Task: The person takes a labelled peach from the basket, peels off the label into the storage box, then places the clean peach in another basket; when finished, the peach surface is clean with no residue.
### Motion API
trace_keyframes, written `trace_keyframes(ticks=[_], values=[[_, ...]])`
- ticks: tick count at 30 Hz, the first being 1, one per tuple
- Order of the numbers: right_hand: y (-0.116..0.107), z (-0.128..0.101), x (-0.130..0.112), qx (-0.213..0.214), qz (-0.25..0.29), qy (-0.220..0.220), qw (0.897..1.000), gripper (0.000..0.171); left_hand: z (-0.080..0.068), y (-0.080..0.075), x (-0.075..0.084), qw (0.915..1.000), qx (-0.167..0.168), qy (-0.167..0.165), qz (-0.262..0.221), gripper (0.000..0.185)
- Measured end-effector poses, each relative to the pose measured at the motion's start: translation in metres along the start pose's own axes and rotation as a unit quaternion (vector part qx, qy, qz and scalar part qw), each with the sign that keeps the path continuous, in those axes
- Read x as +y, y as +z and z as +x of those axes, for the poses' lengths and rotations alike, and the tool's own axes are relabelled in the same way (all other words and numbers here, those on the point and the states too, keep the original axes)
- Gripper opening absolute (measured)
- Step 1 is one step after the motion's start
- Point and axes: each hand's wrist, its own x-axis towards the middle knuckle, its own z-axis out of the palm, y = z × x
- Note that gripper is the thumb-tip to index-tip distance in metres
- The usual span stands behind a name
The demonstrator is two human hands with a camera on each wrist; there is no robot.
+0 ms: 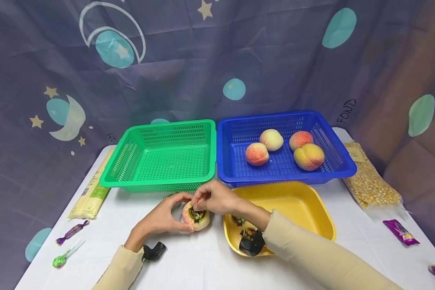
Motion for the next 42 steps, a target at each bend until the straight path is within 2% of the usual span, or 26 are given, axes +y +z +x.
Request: trace_keyframes(ticks=[4,10,14,20,26,31,36,42], values=[[-0.004,-0.005,0.0,-0.012,0.034,-0.001,0.999,0.004,0.001,-0.002,0.0,0.9995,-0.014,0.004,-0.028,0.072],[-0.015,-0.018,-0.007,-0.049,0.073,0.0,0.996,0.008,0.002,-0.005,0.0,0.9992,-0.027,-0.003,-0.029,0.071],[-0.029,-0.033,-0.011,-0.071,0.08,-0.004,0.994,0.009,0.002,-0.007,0.001,0.9987,-0.035,-0.012,-0.034,0.071],[-0.055,-0.059,-0.006,-0.069,0.08,-0.01,0.994,0.01,0.001,-0.01,0.001,0.9986,-0.039,-0.018,-0.03,0.072],[-0.08,-0.083,0.007,-0.047,0.058,-0.019,0.997,0.015,0.003,-0.012,0.003,0.9983,-0.043,-0.02,-0.035,0.073],[-0.096,-0.101,0.02,-0.028,0.028,0.007,0.999,0.021,0.004,-0.013,0.003,0.9976,-0.051,-0.023,-0.041,0.074],[-0.109,-0.117,0.031,-0.012,-0.017,0.031,0.999,0.014,0.006,-0.015,0.006,0.9969,-0.063,-0.024,-0.04,0.074],[-0.12,-0.131,0.044,-0.023,-0.046,0.053,0.997,0.016,0.007,-0.016,0.009,0.9963,-0.072,-0.025,-0.039,0.074]])
